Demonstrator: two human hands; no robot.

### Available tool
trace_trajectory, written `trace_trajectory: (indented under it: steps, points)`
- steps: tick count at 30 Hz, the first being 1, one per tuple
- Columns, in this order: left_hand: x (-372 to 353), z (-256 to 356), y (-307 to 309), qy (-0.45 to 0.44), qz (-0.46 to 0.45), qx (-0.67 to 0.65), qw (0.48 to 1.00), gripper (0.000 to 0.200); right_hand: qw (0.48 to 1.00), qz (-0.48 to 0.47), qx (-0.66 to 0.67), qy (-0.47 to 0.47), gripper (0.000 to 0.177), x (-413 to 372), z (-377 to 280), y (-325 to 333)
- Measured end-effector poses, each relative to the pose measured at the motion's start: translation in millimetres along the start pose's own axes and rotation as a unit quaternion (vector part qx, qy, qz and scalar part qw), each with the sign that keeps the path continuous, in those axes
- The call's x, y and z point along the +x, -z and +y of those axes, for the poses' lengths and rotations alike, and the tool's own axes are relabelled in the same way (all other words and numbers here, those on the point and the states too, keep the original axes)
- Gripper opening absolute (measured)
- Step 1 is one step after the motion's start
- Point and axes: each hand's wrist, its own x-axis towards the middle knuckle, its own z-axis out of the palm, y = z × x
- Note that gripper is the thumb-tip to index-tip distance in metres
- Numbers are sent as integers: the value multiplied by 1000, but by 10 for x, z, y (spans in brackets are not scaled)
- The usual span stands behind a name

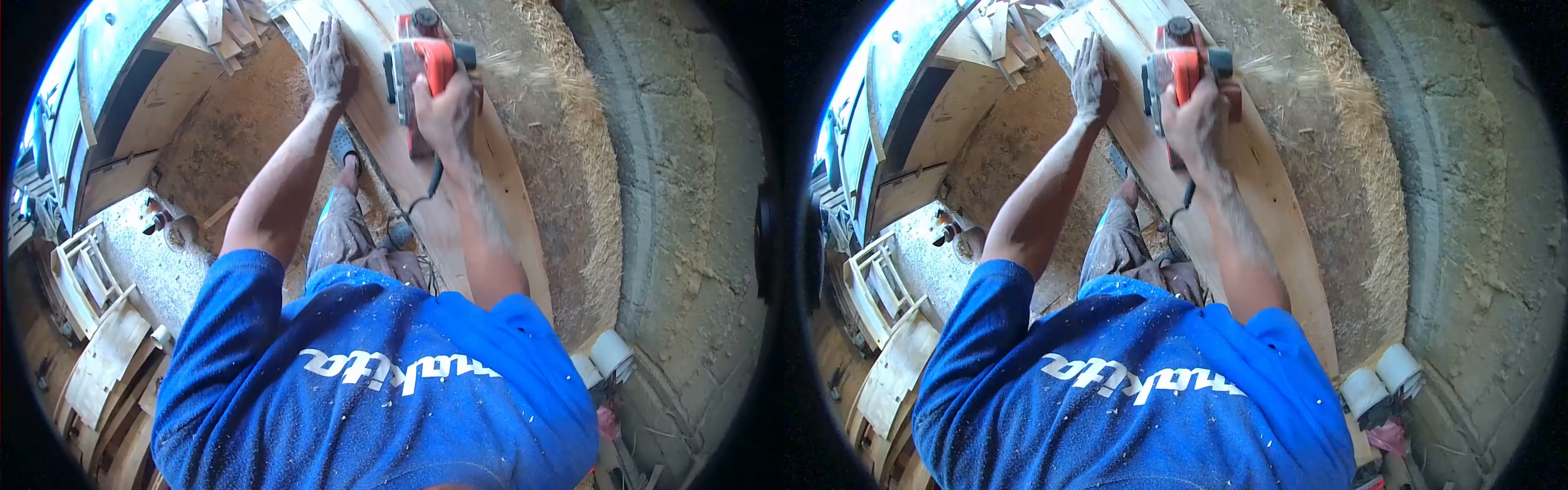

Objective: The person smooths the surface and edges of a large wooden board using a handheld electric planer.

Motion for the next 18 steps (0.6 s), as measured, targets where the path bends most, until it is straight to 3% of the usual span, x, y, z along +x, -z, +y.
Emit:
trace_trajectory:
  steps: [4, 5, 10, 14, 18]
  points:
    - [-12, -11, -13, 12, 12, -19, 1000, 55, 994, 30, 6, 101, 37, 924, 57, -520]
    - [-13, 3, 10, 23, -6, -32, 999, 56, 997, -13, -74, 21, 43, 1129, 51, -658]
    - [-1, 48, 33, 26, -3, -25, 999, 54, 993, 4, -58, 99, 45, 1840, -67, -1003]
    - [3, 7, 0, 19, -2, -25, 1000, 55, 992, -11, -54, 115, 46, 1871, -97, -945]
    - [-4, -54, -55, -5, 4, -14, 1000, 55, 987, -36, -28, 154, 48, 1283, -61, -560]
